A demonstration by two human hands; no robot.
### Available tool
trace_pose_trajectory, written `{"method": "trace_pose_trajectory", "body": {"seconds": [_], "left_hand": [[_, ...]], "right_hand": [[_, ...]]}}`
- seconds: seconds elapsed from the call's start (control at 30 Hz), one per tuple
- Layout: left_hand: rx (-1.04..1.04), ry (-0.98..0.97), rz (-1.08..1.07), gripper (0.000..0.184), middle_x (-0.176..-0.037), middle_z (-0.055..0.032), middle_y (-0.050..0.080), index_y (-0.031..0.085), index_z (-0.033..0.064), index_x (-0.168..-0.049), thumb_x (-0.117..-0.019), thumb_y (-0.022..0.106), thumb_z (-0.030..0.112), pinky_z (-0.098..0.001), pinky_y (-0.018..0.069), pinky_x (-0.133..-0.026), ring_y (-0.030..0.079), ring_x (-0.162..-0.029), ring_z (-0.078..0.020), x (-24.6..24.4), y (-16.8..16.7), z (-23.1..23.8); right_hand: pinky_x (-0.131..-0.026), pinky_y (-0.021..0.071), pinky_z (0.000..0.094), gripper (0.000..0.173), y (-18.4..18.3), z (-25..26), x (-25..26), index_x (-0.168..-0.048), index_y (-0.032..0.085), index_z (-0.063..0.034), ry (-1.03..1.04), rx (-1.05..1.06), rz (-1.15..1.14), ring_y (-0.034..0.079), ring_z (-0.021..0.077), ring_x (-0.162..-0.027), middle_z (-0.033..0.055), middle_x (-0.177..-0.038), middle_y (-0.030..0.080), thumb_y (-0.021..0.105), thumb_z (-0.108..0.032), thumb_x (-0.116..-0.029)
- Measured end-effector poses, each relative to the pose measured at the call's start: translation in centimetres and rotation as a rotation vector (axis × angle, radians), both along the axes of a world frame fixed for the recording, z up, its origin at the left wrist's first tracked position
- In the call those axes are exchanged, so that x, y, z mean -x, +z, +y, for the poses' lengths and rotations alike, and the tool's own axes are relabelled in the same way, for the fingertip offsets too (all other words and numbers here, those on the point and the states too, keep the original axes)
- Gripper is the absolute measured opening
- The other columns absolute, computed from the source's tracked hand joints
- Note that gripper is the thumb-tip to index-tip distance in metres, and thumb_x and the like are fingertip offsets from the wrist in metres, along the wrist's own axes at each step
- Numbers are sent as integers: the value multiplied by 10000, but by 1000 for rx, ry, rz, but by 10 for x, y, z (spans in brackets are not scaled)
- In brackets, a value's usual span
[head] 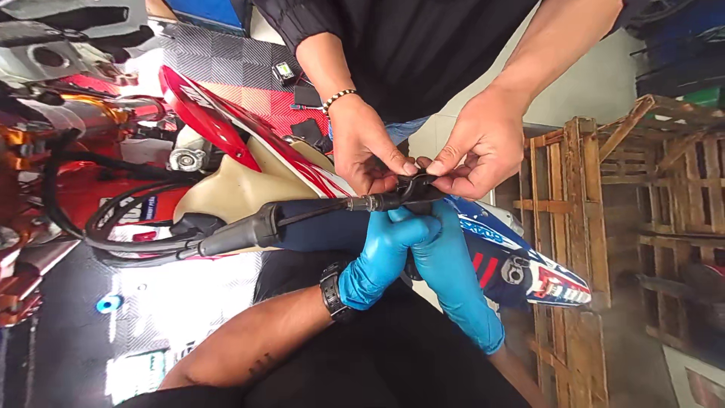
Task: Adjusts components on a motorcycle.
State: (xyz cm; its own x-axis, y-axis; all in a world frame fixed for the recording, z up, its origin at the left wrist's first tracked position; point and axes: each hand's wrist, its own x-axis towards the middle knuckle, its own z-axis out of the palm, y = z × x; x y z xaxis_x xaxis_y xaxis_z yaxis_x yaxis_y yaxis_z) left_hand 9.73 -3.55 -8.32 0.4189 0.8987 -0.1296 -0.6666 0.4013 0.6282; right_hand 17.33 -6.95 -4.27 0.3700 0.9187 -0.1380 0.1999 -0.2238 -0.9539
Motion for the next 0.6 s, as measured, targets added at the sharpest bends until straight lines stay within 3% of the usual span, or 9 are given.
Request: {"method": "trace_pose_trajectory", "body": {"seconds": [0.4,0.6], "left_hand": [[-23,37,41,178,-823,-22,693,625,64,-893,-740,636,-25,-272,575,-752,688,-812,-80,20,2,19],[9,37,12,172,-805,-23,688,623,66,-875,-743,621,-44,-274,575,-734,685,-791,-84,12,3,20]], "right_hand": [[-837,585,189,185,-3,20,20,-1047,662,-21,11,-37,31,686,14,-889,-5,-911,713,734,-114,-904],[-848,569,173,206,0,22,12,-1060,667,-26,32,-9,-23,672,-5,-908,-21,-928,705,734,-146,-907]]}}
